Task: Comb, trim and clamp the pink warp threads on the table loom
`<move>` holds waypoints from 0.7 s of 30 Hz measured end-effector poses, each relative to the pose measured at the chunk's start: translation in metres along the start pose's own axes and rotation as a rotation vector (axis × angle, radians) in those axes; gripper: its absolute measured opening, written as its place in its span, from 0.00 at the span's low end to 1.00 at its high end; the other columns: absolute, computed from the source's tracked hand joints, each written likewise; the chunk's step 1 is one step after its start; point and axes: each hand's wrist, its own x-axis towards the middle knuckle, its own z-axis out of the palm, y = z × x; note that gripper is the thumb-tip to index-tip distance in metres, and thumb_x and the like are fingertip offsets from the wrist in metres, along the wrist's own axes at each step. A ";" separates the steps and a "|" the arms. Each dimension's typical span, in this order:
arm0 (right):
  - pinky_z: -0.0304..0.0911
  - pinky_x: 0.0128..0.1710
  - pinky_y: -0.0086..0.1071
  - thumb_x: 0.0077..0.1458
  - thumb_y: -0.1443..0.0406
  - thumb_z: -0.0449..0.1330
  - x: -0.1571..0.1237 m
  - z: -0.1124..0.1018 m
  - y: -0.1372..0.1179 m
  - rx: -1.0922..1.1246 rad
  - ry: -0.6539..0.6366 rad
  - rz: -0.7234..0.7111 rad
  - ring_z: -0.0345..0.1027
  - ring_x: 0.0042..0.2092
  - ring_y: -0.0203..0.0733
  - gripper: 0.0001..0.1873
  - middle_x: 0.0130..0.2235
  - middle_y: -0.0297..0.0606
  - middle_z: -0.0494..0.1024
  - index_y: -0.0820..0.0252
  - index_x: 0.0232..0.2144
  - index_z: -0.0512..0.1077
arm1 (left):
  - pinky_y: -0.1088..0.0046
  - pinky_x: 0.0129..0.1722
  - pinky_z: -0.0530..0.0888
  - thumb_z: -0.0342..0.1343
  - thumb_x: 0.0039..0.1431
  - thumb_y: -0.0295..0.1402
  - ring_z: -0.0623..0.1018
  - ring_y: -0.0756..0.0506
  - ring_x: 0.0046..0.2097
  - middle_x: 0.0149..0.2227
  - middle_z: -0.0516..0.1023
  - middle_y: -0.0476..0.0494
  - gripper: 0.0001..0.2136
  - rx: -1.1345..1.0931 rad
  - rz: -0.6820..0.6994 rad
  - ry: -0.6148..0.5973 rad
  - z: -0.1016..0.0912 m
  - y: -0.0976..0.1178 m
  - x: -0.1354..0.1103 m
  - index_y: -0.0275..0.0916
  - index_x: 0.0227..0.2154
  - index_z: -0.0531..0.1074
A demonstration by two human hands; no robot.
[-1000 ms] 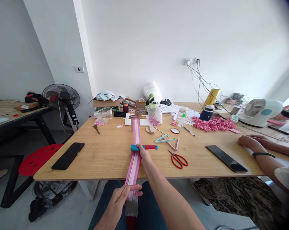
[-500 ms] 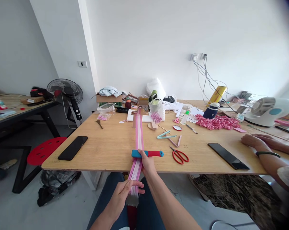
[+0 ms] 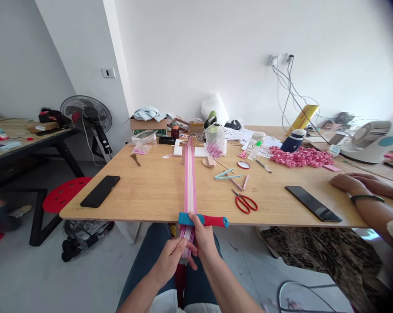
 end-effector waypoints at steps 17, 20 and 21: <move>0.52 0.11 0.24 0.41 0.51 0.69 -0.019 -0.029 0.029 -0.053 0.019 0.120 0.60 0.15 0.32 0.21 0.20 0.38 0.76 0.63 0.23 0.70 | 0.73 0.28 0.71 0.45 0.63 0.49 0.75 0.48 0.24 0.22 0.74 0.46 0.22 0.096 0.009 0.022 0.008 -0.024 -0.002 0.37 0.25 0.69; 0.57 0.14 0.25 0.42 0.51 0.69 -0.022 -0.032 0.032 -0.058 0.005 0.119 0.66 0.18 0.35 0.20 0.20 0.38 0.76 0.63 0.23 0.71 | 0.73 0.29 0.71 0.44 0.64 0.49 0.76 0.48 0.25 0.25 0.77 0.44 0.22 0.089 -0.014 0.002 0.008 -0.024 -0.004 0.36 0.26 0.72; 0.59 0.15 0.25 0.42 0.51 0.69 -0.022 -0.033 0.032 -0.057 0.003 0.118 0.67 0.19 0.36 0.20 0.20 0.38 0.76 0.62 0.23 0.71 | 0.72 0.30 0.72 0.44 0.64 0.48 0.76 0.48 0.25 0.26 0.77 0.44 0.22 0.087 -0.022 -0.004 0.008 -0.024 -0.005 0.36 0.27 0.72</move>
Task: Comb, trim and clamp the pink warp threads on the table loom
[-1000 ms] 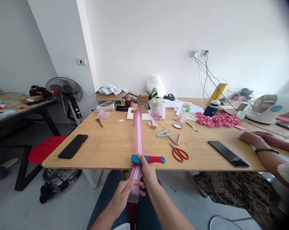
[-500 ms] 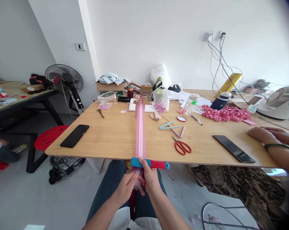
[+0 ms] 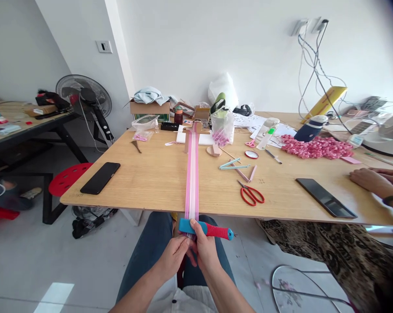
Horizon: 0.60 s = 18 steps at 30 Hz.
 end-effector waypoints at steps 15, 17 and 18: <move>0.71 0.29 0.34 0.42 0.53 0.70 -0.002 -0.010 0.008 0.057 0.018 0.002 0.75 0.27 0.44 0.19 0.24 0.39 0.79 0.64 0.26 0.74 | 0.56 0.54 0.68 0.37 0.65 0.51 0.80 0.37 0.45 0.40 0.83 0.36 0.32 -0.160 -0.386 -0.185 -0.069 0.005 -0.030 0.36 0.20 0.78; 0.71 0.29 0.34 0.42 0.53 0.70 -0.003 -0.010 0.008 0.066 0.021 0.011 0.74 0.26 0.44 0.19 0.23 0.38 0.78 0.64 0.26 0.74 | 0.55 0.52 0.69 0.37 0.64 0.52 0.80 0.37 0.44 0.38 0.83 0.36 0.31 -0.169 -0.380 -0.106 -0.075 0.005 -0.027 0.37 0.19 0.74; 0.71 0.30 0.34 0.42 0.53 0.70 -0.004 -0.010 0.008 0.065 0.026 0.015 0.75 0.26 0.44 0.19 0.24 0.38 0.78 0.64 0.26 0.74 | 0.55 0.51 0.70 0.39 0.64 0.53 0.80 0.37 0.43 0.37 0.83 0.37 0.29 -0.187 -0.360 -0.042 -0.076 0.004 -0.024 0.37 0.19 0.72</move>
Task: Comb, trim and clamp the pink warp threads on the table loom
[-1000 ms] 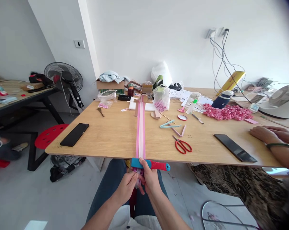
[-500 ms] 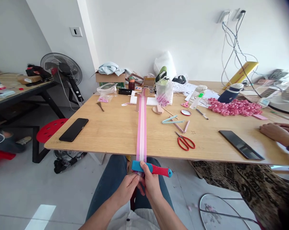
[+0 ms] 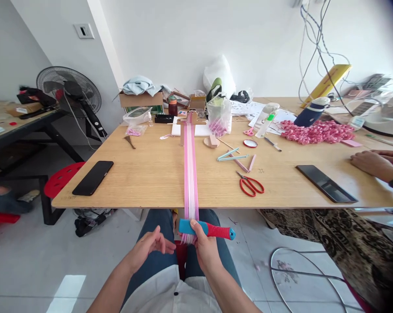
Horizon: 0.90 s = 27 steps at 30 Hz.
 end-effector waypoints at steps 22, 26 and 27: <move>0.73 0.27 0.38 0.39 0.53 0.71 -0.011 -0.012 -0.002 -0.005 0.015 0.084 0.74 0.31 0.46 0.20 0.28 0.39 0.78 0.62 0.29 0.75 | 0.67 0.38 0.72 0.46 0.62 0.46 0.75 0.42 0.38 0.35 0.76 0.42 0.16 0.776 0.362 0.677 -0.013 0.002 0.010 0.41 0.30 0.71; 0.74 0.29 0.38 0.40 0.53 0.71 -0.013 -0.014 -0.002 -0.017 0.007 0.076 0.73 0.32 0.45 0.20 0.29 0.39 0.78 0.62 0.30 0.75 | 0.71 0.36 0.72 0.50 0.61 0.46 0.73 0.46 0.35 0.33 0.73 0.45 0.15 0.470 0.438 0.640 0.004 0.015 0.011 0.40 0.34 0.71; 0.74 0.30 0.39 0.41 0.53 0.71 -0.014 -0.014 -0.002 -0.020 0.002 0.077 0.73 0.32 0.45 0.20 0.29 0.39 0.78 0.62 0.30 0.76 | 0.71 0.37 0.72 0.51 0.61 0.46 0.73 0.46 0.35 0.34 0.73 0.45 0.15 0.373 0.425 0.594 0.008 0.016 0.012 0.40 0.38 0.72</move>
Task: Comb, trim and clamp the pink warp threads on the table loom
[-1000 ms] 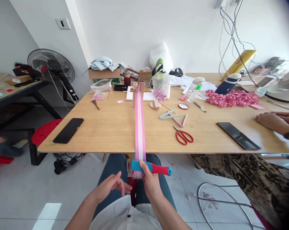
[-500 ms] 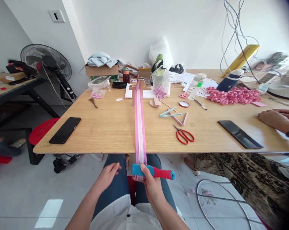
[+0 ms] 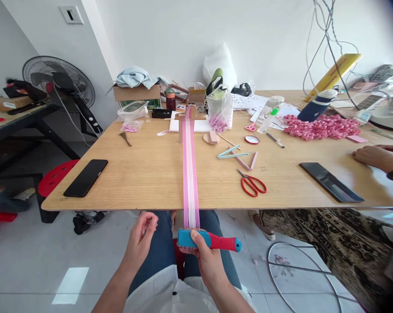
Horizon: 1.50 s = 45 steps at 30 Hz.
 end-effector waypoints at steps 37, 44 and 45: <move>0.75 0.33 0.43 0.44 0.52 0.69 -0.012 -0.006 0.015 -0.032 -0.040 0.037 0.73 0.36 0.47 0.24 0.34 0.40 0.78 0.63 0.38 0.75 | 0.59 0.62 0.61 0.41 0.67 0.42 0.66 0.35 0.62 0.59 0.70 0.34 0.23 -0.598 -0.385 -0.984 0.044 0.017 0.023 0.33 0.50 0.75; 0.75 0.35 0.45 0.43 0.51 0.69 -0.017 -0.008 0.024 -0.031 -0.069 0.074 0.74 0.36 0.49 0.24 0.33 0.40 0.79 0.63 0.37 0.75 | 0.56 0.60 0.64 0.46 0.65 0.42 0.71 0.35 0.58 0.55 0.74 0.32 0.21 -0.597 -0.395 -0.920 0.042 0.018 0.019 0.34 0.48 0.76; 0.75 0.36 0.45 0.43 0.51 0.70 -0.017 -0.008 0.024 -0.029 -0.072 0.072 0.74 0.37 0.49 0.24 0.34 0.40 0.79 0.62 0.37 0.75 | 0.56 0.60 0.64 0.47 0.65 0.42 0.71 0.35 0.58 0.55 0.74 0.31 0.20 -0.608 -0.396 -0.910 0.042 0.019 0.018 0.33 0.48 0.76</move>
